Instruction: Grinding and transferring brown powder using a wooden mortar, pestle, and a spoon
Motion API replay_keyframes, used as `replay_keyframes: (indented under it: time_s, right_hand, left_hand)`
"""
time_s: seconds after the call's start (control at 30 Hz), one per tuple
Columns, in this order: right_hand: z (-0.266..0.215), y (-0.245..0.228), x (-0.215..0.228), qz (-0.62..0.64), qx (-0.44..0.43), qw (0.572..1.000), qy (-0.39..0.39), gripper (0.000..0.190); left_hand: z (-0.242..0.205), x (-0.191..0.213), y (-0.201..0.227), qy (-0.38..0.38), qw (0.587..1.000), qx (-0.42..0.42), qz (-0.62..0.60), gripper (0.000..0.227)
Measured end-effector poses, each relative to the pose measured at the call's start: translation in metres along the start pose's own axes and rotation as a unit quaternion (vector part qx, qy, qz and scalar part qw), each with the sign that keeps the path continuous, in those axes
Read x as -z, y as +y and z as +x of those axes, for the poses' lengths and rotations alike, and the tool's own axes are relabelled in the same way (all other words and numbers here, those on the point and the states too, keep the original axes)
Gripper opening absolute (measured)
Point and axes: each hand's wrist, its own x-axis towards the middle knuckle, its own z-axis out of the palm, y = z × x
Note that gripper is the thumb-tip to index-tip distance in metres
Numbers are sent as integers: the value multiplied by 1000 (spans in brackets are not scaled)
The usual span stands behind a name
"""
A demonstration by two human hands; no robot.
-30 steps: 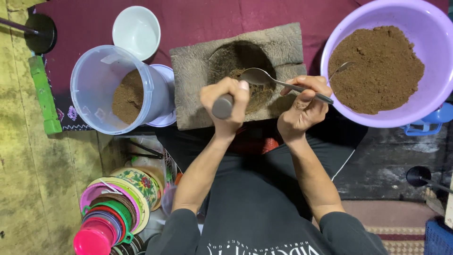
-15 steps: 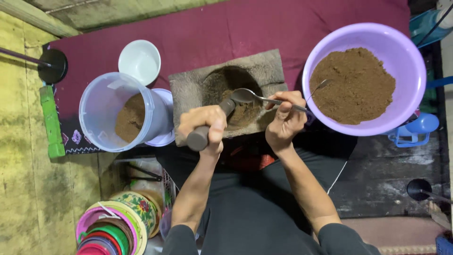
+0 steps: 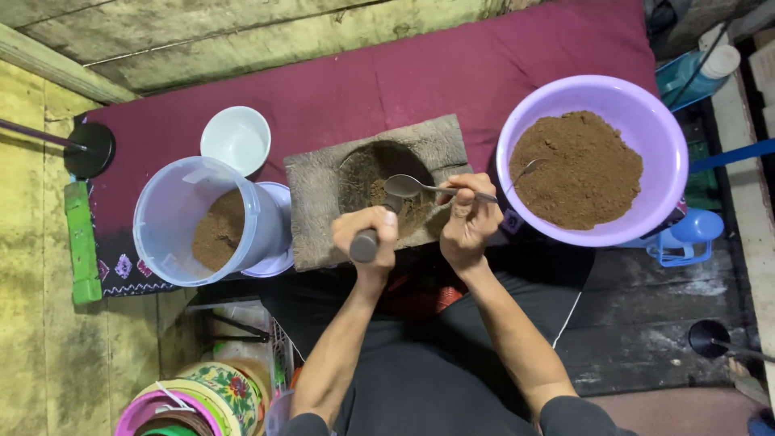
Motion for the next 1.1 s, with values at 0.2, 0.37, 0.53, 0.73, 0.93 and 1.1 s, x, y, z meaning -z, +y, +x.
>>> replay_keyframes:
  time_s: [0.2, 0.37, 0.53, 0.73, 0.93, 1.1]
  right_hand:
    - [0, -4, 3, 1, -8, 1000, 0, 40]
    - [0, 1, 0, -16, -5, 1000, -4, 39]
    - [2, -4, 0, -30, -5, 1000, -5, 40]
    - [1, 1, 1, -8, -5, 1000, -11, 38]
    - [0, -6, 2, -4, -9, 1000, -11, 38]
    - [1, -5, 1, -18, -14, 1000, -13, 39]
  left_hand:
    - [25, 1, 19, 170, 984, 33, -26, 49]
    - [31, 3, 29, 145, 989, 31, -8, 51]
    - [20, -15, 15, 160, 981, 52, 93, 47]
    - [18, -9, 12, 58, 996, 54, 43, 46]
    - [29, 1, 21, 16, 998, 54, -40, 45]
    - [41, 3, 40, -35, 991, 67, -113, 43]
